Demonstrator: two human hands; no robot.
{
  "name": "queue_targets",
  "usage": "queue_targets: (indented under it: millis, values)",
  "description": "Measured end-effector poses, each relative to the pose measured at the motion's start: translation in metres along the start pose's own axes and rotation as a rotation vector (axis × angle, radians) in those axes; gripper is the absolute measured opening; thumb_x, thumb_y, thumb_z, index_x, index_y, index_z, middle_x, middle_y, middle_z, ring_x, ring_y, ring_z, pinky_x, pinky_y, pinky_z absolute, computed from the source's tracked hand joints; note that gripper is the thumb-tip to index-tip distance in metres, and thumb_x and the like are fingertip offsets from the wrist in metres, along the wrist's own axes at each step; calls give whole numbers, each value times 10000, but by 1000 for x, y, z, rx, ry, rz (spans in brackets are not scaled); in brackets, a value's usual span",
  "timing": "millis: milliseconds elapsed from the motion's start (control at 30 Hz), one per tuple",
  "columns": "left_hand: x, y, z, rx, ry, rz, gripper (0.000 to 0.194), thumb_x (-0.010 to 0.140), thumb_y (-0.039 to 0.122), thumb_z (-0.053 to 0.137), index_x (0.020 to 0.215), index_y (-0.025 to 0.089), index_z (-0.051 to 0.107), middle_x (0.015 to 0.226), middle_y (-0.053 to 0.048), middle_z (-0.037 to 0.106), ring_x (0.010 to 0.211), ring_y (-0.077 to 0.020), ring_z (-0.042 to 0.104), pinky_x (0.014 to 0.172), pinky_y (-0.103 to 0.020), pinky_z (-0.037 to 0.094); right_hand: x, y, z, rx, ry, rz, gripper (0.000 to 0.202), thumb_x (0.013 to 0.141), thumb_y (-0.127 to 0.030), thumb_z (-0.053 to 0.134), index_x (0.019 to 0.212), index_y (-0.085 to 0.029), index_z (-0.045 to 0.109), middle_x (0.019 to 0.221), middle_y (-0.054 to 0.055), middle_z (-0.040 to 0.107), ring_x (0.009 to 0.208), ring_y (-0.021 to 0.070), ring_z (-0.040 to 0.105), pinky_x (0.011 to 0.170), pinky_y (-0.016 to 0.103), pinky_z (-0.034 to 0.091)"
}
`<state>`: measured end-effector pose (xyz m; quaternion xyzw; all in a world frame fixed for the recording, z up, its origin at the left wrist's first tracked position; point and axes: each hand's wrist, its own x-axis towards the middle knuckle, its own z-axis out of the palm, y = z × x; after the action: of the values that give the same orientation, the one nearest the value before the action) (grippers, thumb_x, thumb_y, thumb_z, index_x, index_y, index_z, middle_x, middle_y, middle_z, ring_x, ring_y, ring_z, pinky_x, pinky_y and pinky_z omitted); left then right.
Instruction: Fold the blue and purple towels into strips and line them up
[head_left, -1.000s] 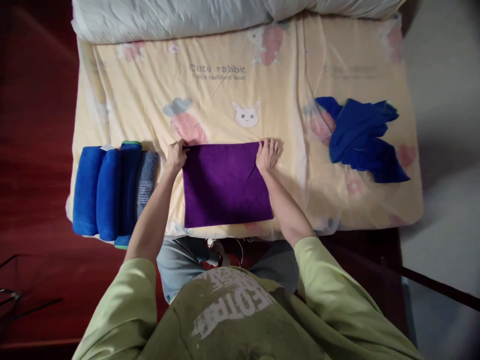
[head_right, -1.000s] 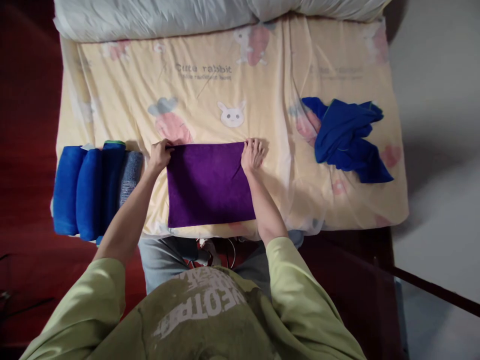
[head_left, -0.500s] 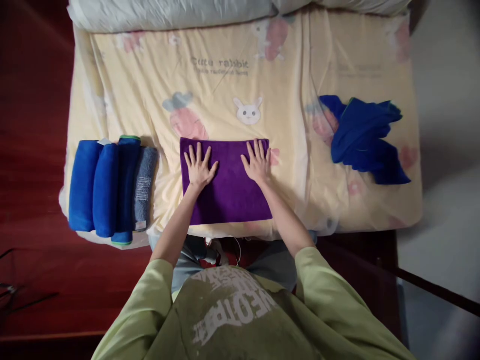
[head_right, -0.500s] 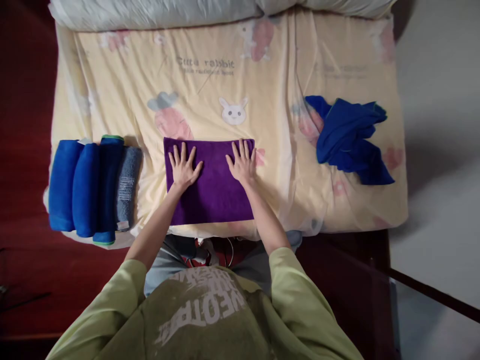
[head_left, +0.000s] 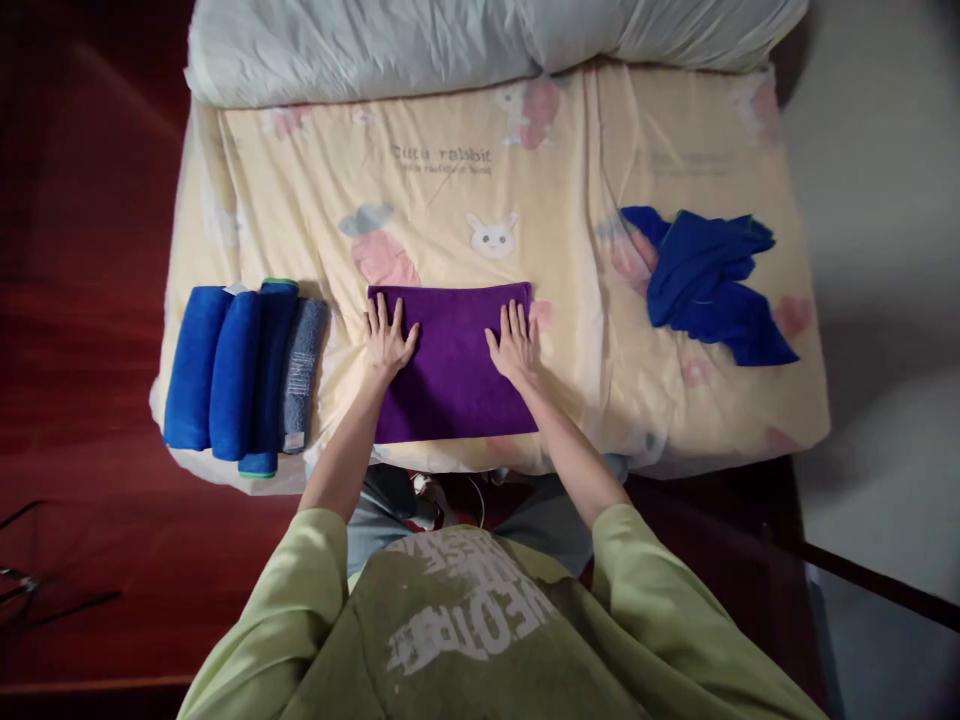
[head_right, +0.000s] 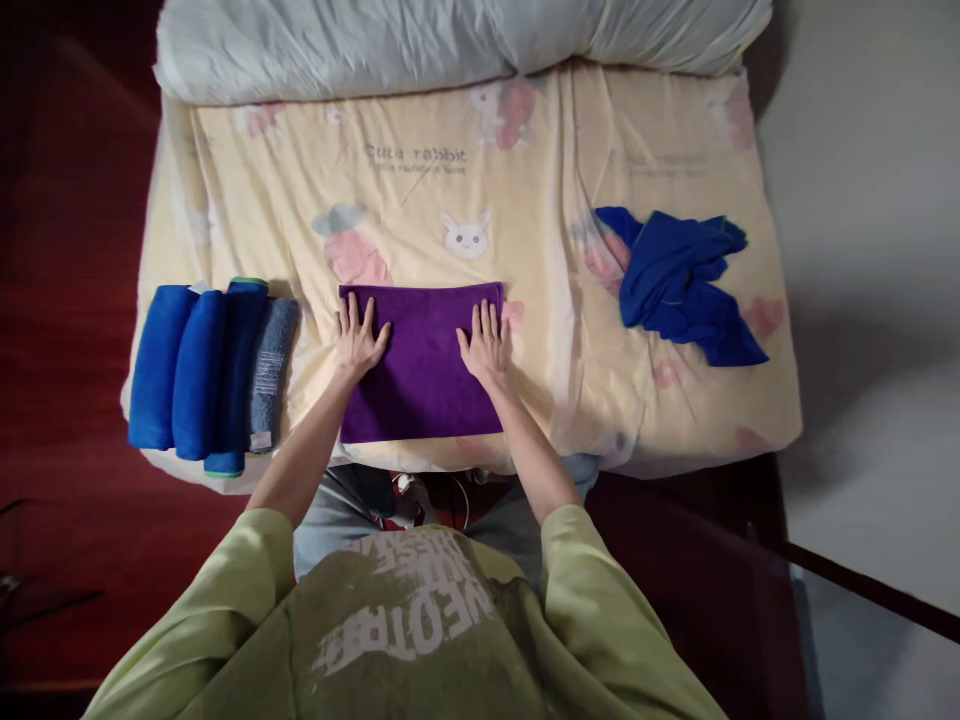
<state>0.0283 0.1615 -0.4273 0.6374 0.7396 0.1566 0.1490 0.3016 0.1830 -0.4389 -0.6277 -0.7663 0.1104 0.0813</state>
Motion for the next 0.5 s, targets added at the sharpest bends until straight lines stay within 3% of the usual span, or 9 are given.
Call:
queue_targets:
  millis: [133,367,433,500]
  values:
    - [-7,-8,0,7,13,0,756,1008,555,436,1645,158,342,1746,-127,173,1630,-318,7,1309,-596,65,-22,7,6,76,0,37,707,1071,-463,303,1656,-70,245,1734,179,196,1625,287,131,1307,605,95]
    - [0,1,-3,-36,-11,-12,749,998,519,457,1642,155,338,1747,-136,166,1631,-309,0,1309,-593,50,-11,7,14,69,30,45,691,1065,-441,321,1653,-82,255,1734,179,200,1622,274,128,1306,600,70]
    - [-11,6,-11,-72,5,-13,733,1002,489,443,1628,120,346,1743,-170,154,1629,-320,22,1302,-609,70,-10,5,10,78,31,38,687,1058,-433,344,1639,-70,283,1725,189,223,1617,280,146,1304,593,90]
    - [-38,8,-21,-116,48,-28,703,1003,444,438,1602,84,366,1729,-215,174,1624,-339,76,1291,-624,125,-17,6,3,122,34,49,683,1038,-427,400,1609,-57,339,1704,203,277,1602,294,194,1298,582,144]
